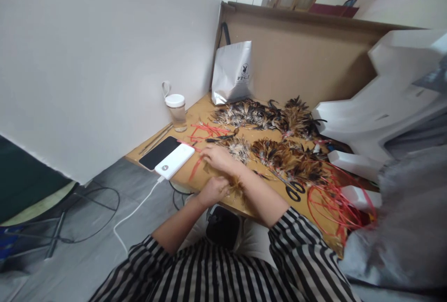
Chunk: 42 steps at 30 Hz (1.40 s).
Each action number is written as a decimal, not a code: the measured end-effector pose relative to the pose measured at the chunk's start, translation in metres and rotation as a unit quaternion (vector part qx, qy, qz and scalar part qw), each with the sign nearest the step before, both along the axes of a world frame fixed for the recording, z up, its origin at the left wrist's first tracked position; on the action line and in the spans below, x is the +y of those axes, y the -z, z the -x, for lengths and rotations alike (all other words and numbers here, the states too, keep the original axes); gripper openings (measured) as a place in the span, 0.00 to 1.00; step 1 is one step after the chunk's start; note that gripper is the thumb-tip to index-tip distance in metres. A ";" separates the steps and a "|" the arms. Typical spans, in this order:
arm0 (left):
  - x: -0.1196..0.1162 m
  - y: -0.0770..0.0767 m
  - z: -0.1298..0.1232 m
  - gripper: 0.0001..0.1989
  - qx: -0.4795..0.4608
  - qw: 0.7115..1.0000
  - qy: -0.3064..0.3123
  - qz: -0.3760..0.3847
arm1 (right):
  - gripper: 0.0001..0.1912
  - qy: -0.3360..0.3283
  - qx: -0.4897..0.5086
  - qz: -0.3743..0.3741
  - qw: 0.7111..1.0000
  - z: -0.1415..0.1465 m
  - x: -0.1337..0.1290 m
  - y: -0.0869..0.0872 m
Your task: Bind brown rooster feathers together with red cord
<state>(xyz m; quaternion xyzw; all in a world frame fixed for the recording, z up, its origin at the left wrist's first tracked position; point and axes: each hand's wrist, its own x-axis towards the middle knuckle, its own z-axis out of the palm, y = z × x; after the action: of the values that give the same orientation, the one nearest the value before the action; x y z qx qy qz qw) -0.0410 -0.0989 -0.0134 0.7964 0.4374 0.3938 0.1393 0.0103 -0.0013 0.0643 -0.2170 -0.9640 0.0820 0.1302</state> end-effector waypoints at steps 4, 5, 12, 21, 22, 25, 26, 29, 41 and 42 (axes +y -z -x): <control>0.002 0.003 -0.001 0.08 -0.010 1.000 -0.005 -0.008 | 0.12 -0.026 -0.107 -0.052 0.992 0.021 -0.004 0.006; 0.002 0.003 -0.001 0.08 -0.011 1.000 -0.005 -0.014 | 0.12 -0.029 -0.126 -0.056 0.990 0.025 -0.005 0.009; 0.000 -0.004 0.001 0.09 -0.063 0.997 0.019 0.036 | 0.05 0.025 0.046 0.112 0.992 0.012 0.008 0.007; 0.019 -0.007 0.015 0.10 -0.533 0.801 -0.057 0.266 | 0.10 0.069 0.361 0.678 0.637 -0.064 0.010 0.009; 0.022 -0.008 0.017 0.08 -0.594 0.756 -0.048 0.271 | 0.11 0.065 0.364 0.698 0.613 -0.069 0.008 0.013; 0.030 -0.010 0.022 0.07 -0.693 0.658 -0.026 0.295 | 0.11 0.063 0.379 0.717 0.581 -0.077 0.007 0.026; 0.033 -0.011 0.022 0.08 -0.702 0.647 -0.020 0.298 | 0.11 0.066 0.386 0.712 0.582 -0.077 0.007 0.030; 0.041 -0.012 0.019 0.08 -0.682 0.667 -0.001 0.299 | 0.12 0.085 0.394 0.678 0.614 -0.079 0.011 0.039; 0.054 -0.018 0.003 0.13 -0.546 0.795 -0.077 0.252 | 0.13 0.155 0.335 0.517 0.772 -0.085 0.009 0.040; 0.052 -0.018 0.003 0.14 -0.540 0.800 -0.076 0.251 | 0.13 0.160 0.334 0.506 0.779 -0.085 0.008 0.039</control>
<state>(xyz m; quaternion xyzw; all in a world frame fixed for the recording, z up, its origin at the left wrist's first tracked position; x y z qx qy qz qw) -0.0444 -0.0469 0.0051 0.3560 0.4336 0.6458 0.5179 0.0949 0.0066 0.0253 -0.3622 -0.6313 0.6029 0.3268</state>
